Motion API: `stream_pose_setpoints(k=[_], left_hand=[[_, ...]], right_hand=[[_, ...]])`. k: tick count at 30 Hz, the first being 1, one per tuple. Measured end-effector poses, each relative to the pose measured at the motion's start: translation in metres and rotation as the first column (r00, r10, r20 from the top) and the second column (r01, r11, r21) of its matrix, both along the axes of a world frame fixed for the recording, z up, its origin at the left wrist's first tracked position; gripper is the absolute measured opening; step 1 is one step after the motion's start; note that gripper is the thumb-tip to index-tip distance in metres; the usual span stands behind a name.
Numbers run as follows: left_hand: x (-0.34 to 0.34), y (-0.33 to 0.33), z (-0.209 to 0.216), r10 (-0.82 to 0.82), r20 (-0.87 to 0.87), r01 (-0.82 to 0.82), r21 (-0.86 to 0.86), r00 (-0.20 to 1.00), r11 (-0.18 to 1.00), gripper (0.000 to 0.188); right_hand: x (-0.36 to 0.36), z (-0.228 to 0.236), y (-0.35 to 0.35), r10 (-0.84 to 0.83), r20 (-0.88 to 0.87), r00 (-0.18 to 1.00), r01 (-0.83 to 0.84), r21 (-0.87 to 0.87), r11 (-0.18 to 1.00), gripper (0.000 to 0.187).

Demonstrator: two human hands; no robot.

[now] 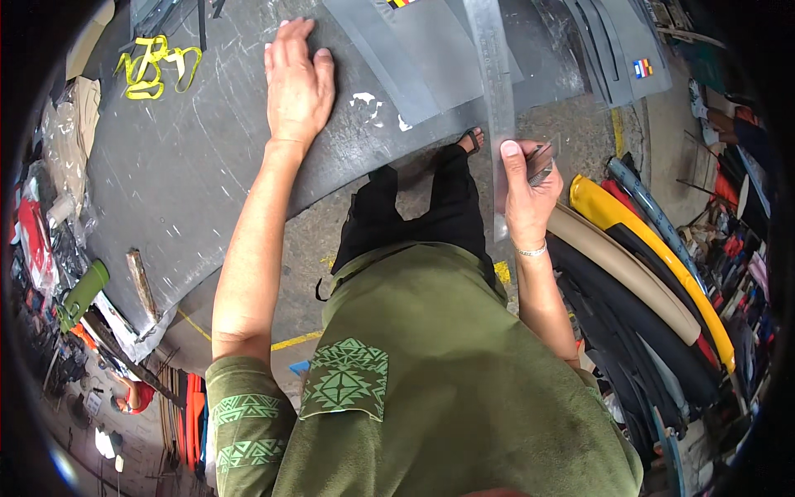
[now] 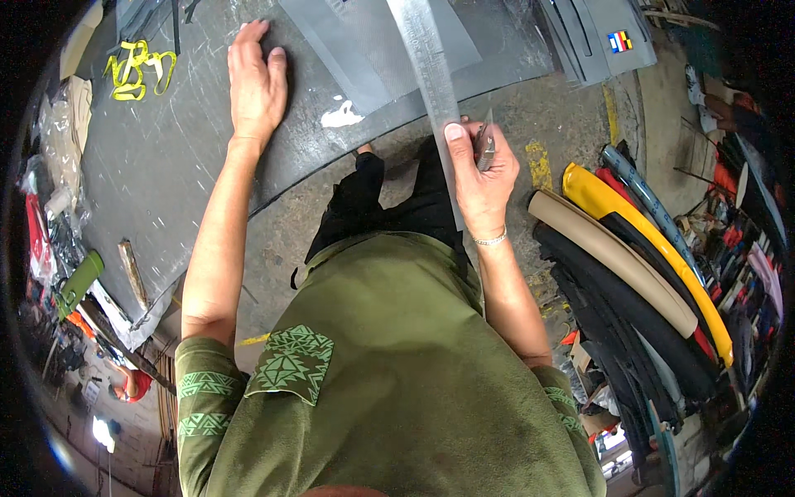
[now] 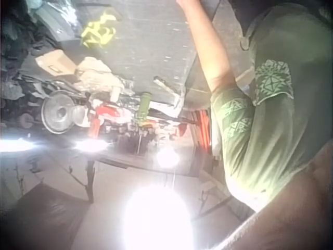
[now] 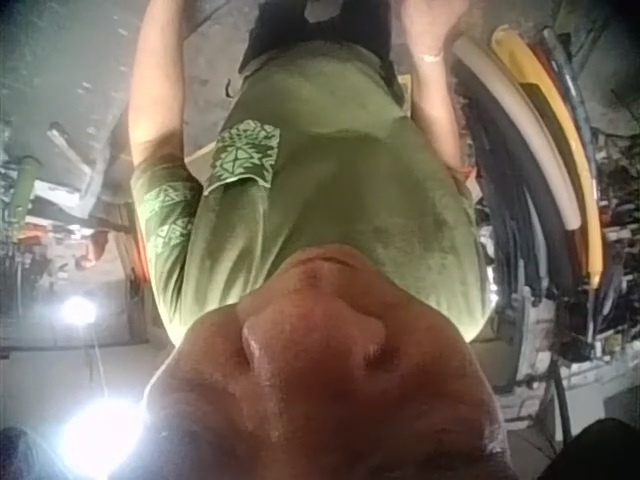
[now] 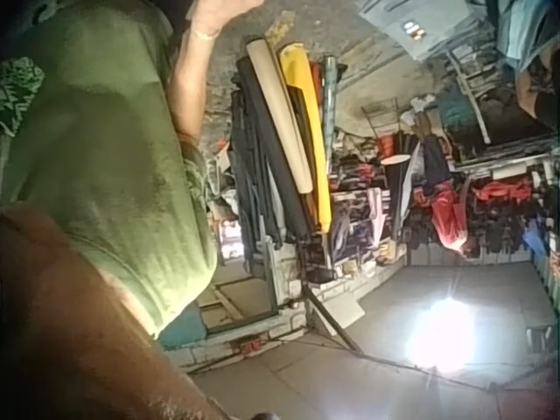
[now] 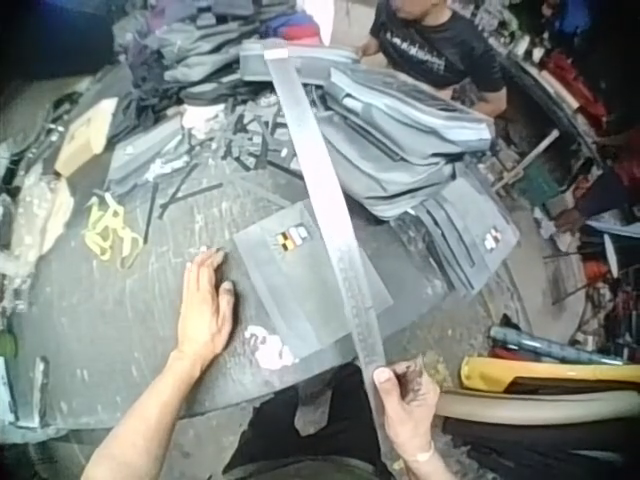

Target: Trimming excess material from grey fabric panels using a utility knife and a metal ruler on a workbench.

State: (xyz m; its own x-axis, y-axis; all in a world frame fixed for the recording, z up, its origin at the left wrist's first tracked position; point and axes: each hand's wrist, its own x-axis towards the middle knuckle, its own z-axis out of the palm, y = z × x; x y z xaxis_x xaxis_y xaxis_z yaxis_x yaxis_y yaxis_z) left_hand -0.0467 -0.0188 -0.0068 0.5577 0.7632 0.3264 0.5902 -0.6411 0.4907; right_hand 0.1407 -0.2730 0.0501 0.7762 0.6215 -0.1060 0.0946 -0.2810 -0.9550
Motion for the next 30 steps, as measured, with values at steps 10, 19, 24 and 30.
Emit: stream_pose_setpoints(k=[10,19,24,30], left_hand=[[-0.002,0.001,0.006,-0.037,0.043,0.038,-0.015,0.998,0.999,0.043],[0.004,-0.005,0.004,-0.024,0.101,0.028,-0.043,0.995,0.999,0.045],[0.003,-0.005,0.002,-0.017,0.039,0.017,-0.015,0.999,1.0,0.048],[0.004,-0.005,0.003,-0.039,0.033,0.039,-0.006,0.999,0.999,0.048]], right_hand=[[-0.005,-0.004,-0.005,0.034,-0.009,0.999,-0.034,0.005,0.999,0.024],[0.001,-0.011,-0.013,0.031,0.052,0.998,-0.026,-0.091,0.995,0.024],[-0.003,-0.013,-0.012,0.059,-0.005,0.998,-0.06,-0.079,0.995,0.023],[-0.016,-0.019,-0.006,0.087,-0.052,0.995,-0.093,-0.127,0.987,0.023]])
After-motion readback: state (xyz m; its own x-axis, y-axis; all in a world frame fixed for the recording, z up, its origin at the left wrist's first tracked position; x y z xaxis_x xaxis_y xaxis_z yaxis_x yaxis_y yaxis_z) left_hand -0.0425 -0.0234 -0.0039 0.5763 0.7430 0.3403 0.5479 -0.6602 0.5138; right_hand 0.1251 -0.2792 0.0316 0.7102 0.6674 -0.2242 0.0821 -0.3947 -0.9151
